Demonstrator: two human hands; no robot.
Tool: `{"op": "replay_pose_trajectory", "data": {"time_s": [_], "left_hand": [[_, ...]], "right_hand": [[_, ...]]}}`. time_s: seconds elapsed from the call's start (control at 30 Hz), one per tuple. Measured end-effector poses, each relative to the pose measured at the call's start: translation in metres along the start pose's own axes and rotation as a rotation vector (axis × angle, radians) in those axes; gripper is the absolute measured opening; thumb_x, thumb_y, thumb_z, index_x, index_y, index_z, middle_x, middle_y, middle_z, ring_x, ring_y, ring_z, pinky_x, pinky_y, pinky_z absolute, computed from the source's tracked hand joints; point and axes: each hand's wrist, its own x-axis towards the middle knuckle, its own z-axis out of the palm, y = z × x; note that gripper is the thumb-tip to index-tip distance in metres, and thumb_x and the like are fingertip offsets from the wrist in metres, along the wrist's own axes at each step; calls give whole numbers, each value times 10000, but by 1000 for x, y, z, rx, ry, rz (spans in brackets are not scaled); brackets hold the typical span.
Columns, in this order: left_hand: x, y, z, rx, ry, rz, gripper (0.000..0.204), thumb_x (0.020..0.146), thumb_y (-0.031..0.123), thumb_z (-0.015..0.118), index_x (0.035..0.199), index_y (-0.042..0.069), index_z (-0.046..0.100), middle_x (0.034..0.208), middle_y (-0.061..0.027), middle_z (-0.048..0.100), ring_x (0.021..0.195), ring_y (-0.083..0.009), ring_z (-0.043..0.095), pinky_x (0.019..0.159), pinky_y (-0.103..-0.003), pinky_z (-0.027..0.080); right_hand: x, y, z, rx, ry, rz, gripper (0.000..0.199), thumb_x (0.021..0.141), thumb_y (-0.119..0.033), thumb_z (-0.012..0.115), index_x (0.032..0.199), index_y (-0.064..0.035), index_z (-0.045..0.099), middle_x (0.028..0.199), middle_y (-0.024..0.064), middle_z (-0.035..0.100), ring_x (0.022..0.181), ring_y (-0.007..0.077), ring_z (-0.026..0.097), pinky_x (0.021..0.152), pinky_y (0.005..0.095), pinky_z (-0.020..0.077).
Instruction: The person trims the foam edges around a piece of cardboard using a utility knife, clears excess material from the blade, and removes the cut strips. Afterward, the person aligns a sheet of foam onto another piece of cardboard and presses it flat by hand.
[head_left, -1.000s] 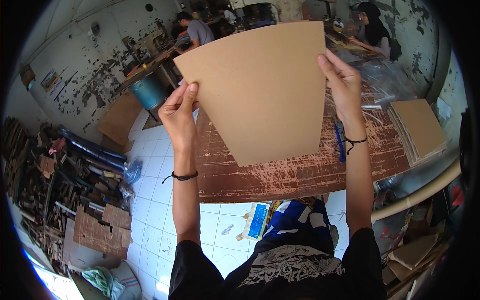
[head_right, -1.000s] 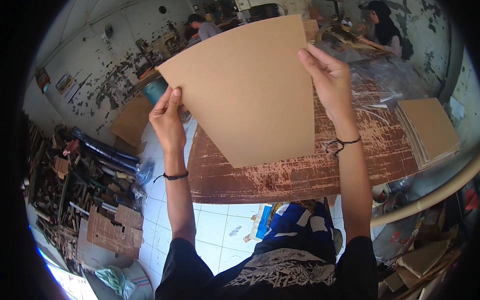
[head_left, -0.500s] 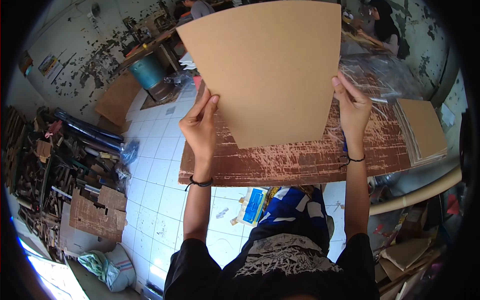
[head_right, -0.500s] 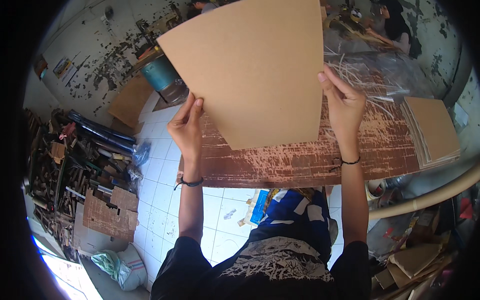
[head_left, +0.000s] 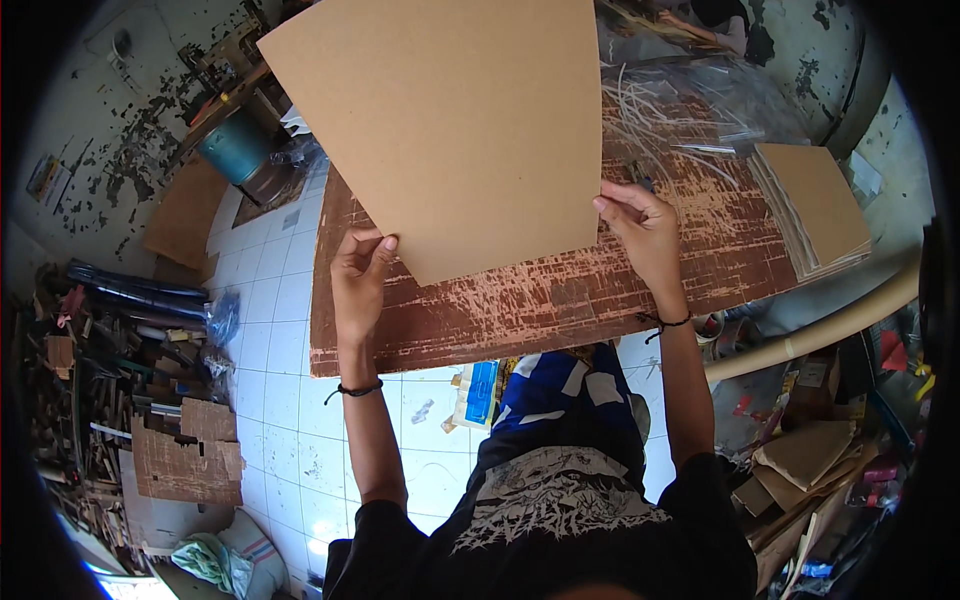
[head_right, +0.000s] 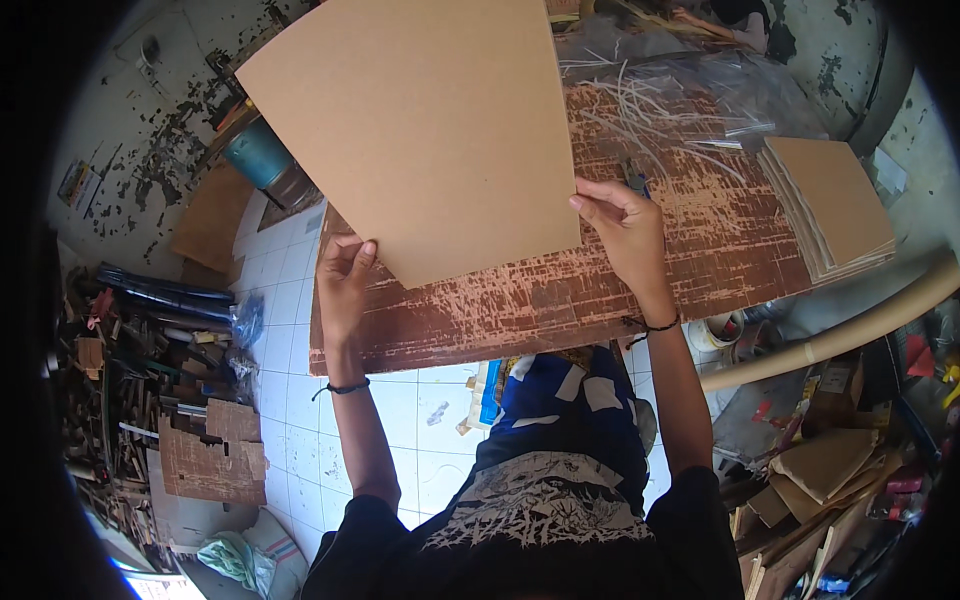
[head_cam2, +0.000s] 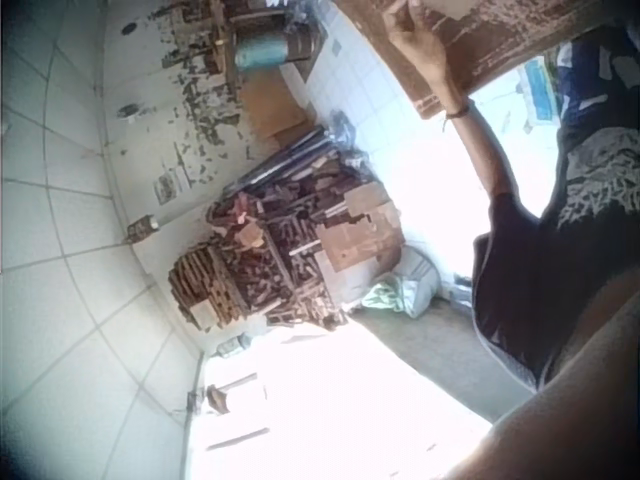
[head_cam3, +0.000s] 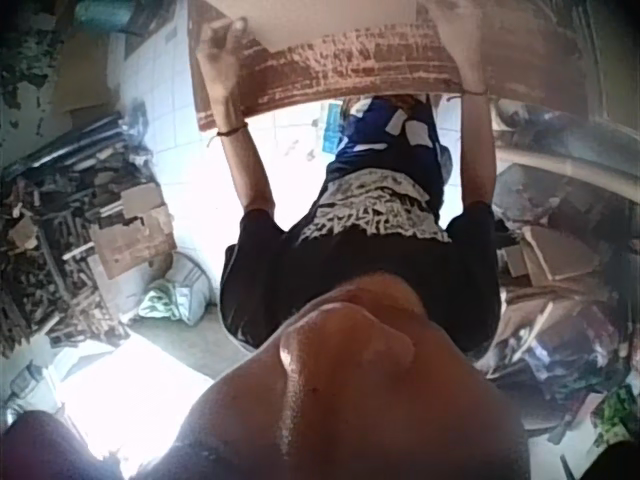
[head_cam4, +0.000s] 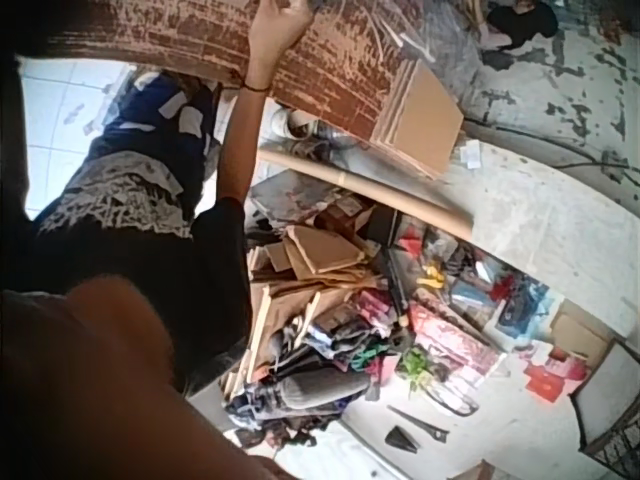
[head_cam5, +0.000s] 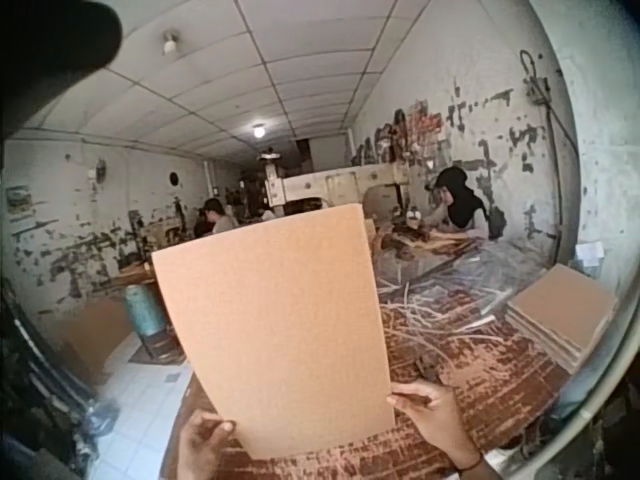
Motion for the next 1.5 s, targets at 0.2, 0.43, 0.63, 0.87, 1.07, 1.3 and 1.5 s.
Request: {"op": "replay_pose_trajectory", "data": {"time_s": [0.2, 0.43, 0.63, 0.87, 1.07, 1.3, 1.5], "left_hand": [[-4, 11, 12, -131, -113, -30, 220, 967, 49, 623, 1171, -29, 595, 1056, -100, 703, 1030, -160, 635, 912, -294, 490], [-8, 5, -2, 115, -387, -80, 284, 1001, 92, 576, 1257, -30, 578, 1177, -93, 671, 1116, -147, 592, 976, -307, 458], [-9, 1, 1, 28, -368, -112, 340, 1001, 101, 579, 1302, -39, 504, 1200, -126, 653, 1137, -161, 583, 986, -315, 454], [-14, 29, 13, -188, -194, -103, 380, 956, 31, 624, 1307, -31, 492, 1105, -124, 694, 946, -144, 669, 786, -270, 544], [-23, 19, 25, -76, -139, -238, 473, 919, 105, 704, 1330, -60, 537, 952, -108, 733, 708, -76, 674, 486, -199, 490], [-32, 30, 34, 179, -267, -382, 408, 925, 152, 696, 1268, -50, 604, 803, -107, 713, 600, -74, 639, 469, -208, 467], [-37, 40, 37, 657, -296, -321, 390, 866, 203, 744, 1204, 27, 660, 803, -157, 687, 688, -262, 699, 619, -371, 557]], "right_hand": [[-1, 4, -5, 57, -67, 54, 244, 908, -75, 711, 1124, 36, 685, 1063, 114, 723, 991, 154, 684, 882, 277, 541], [2, -3, -9, 42, -239, 110, 317, 1002, -158, 596, 1236, 55, 593, 1136, 114, 679, 1018, 144, 642, 900, 287, 506], [2, -8, -9, -38, -280, 80, 321, 1020, -223, 572, 1222, 24, 603, 1065, 67, 681, 953, 124, 632, 851, 305, 526], [-8, -28, -4, -38, -158, 136, 348, 1021, -247, 572, 1243, 20, 603, 1037, 67, 690, 863, 86, 635, 707, 243, 521], [-12, -7, -21, -217, -161, 92, 334, 1012, -218, 587, 1185, 63, 634, 948, 49, 709, 838, 66, 626, 706, 232, 504], [-19, 0, -28, -271, -198, 220, 320, 977, -192, 633, 1154, 74, 650, 929, 81, 730, 830, 96, 664, 724, 258, 520], [-28, -20, -20, -461, -207, 192, 279, 915, -156, 686, 1147, -2, 679, 960, 142, 724, 789, 188, 693, 709, 305, 531]]}}
